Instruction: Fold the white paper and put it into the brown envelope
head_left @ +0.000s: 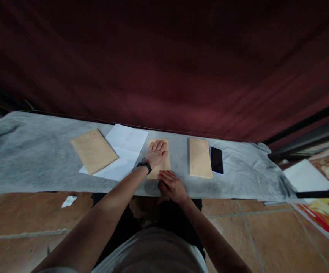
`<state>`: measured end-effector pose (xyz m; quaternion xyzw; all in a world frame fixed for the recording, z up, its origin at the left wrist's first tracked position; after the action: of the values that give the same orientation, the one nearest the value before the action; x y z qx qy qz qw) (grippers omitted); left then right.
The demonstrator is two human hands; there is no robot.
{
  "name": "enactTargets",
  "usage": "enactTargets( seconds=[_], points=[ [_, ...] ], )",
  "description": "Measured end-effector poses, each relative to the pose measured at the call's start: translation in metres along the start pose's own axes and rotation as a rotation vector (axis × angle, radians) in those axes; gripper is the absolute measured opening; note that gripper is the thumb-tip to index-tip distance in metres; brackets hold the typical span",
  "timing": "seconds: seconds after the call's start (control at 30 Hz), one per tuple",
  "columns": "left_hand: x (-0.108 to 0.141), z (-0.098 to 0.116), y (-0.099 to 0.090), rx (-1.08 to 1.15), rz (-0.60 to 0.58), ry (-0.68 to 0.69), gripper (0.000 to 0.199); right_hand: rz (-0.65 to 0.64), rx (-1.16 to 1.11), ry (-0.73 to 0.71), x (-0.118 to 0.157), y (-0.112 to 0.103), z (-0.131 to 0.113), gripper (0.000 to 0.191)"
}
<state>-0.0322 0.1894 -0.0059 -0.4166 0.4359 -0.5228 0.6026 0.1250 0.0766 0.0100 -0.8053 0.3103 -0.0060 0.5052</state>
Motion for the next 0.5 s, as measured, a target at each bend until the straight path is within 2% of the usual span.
enactTargets(
  seconds=[0.23, 0.5],
  points=[
    [-0.012, 0.007, -0.001, 0.001, -0.004, 0.021, 0.056, -0.002, -0.02, 0.017, -0.001, 0.0, 0.0, 0.04],
    [0.014, 0.005, 0.002, -0.027, -0.019, 0.187, 0.055, 0.017, 0.002, -0.024, 0.0, 0.0, 0.0, 0.039]
  ],
)
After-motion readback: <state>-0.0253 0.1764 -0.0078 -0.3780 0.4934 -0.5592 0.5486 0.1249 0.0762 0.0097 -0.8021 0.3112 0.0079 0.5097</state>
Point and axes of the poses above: each hand's wrist, its own x-axis away from the middle knuckle, its own y-axis out of the palm, z = x × y, the point moved 4 cm from there along -x, towards the middle knuckle, and after that the axes turned 9 degrees about -y, right-handed, at the moved point
